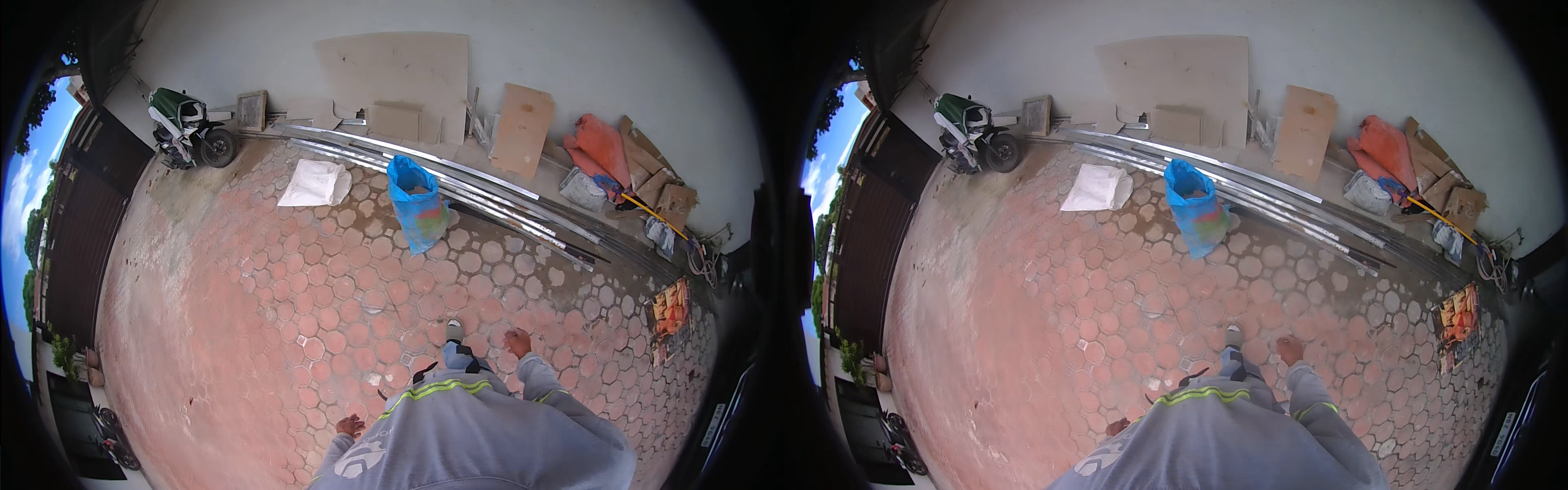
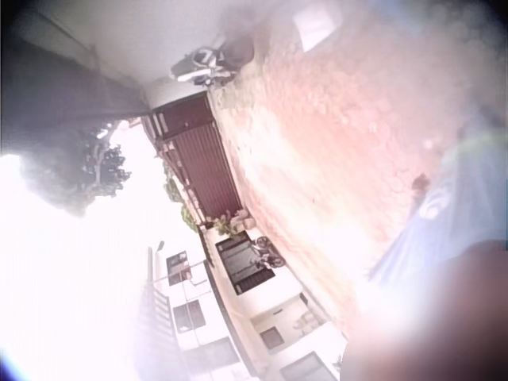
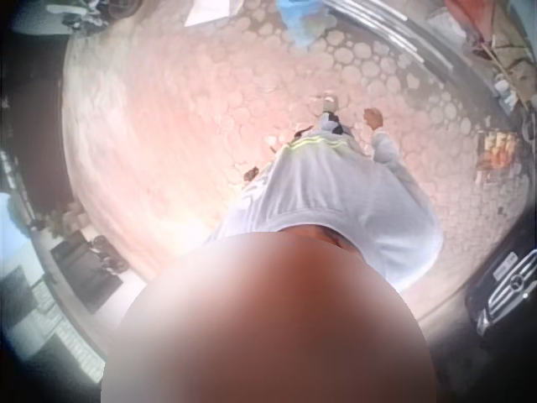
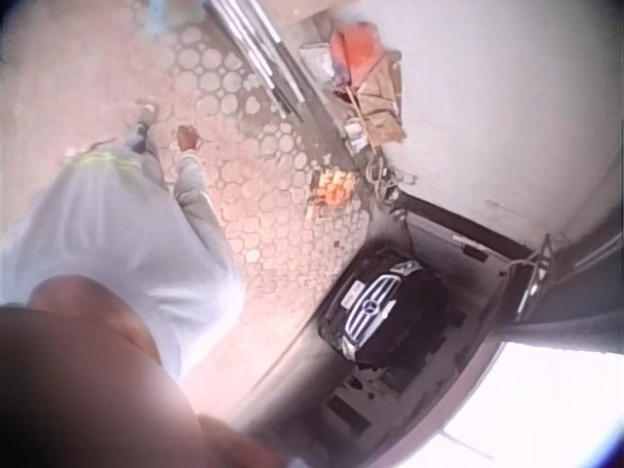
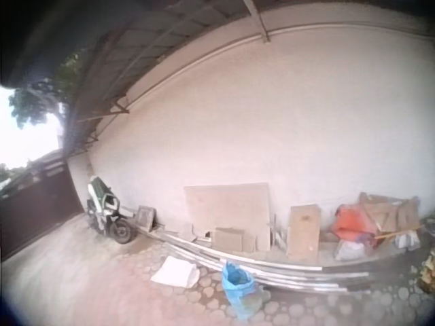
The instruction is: The person transfers items from a white sack into a blue bag, then picks up and places metal bars and wooden planks onto a pile. The person handles the materials one at a time and organizes them on the ground.
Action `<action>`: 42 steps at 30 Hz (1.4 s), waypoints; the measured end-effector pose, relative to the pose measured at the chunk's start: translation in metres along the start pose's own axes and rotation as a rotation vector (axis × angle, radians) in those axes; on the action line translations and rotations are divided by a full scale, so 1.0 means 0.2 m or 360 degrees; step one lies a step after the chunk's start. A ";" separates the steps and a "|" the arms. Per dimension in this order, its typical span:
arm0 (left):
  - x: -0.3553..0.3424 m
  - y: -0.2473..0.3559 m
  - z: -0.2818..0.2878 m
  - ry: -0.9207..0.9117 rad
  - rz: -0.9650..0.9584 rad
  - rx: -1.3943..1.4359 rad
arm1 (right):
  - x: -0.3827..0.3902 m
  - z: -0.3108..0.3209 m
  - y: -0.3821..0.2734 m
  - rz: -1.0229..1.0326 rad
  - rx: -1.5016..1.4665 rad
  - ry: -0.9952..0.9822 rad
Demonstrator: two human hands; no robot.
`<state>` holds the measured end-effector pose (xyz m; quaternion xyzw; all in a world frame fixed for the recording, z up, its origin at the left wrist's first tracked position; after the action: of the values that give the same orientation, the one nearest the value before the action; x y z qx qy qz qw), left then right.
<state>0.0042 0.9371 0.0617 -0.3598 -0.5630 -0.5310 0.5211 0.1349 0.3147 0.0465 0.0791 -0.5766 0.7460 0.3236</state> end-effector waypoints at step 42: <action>-0.63 3.92 -1.26 -0.0244 -0.1061 -0.1537 | -1.63 -1.45 -1.30 -0.0497 -0.0499 0.0315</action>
<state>0.8318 0.8501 0.0876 -0.3974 -0.3762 -0.8348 0.0611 0.6111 0.4845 0.0027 0.0426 -0.6316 0.5924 0.4984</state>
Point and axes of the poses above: each hand's wrist, its own x-axis away from the middle knuckle, its own z-axis out of the back of the hand, y = z × x, the point moved 4 cm from there along -x, towards the middle knuckle, and after that the axes turned 5 degrees about z, right-handed, at the moved point
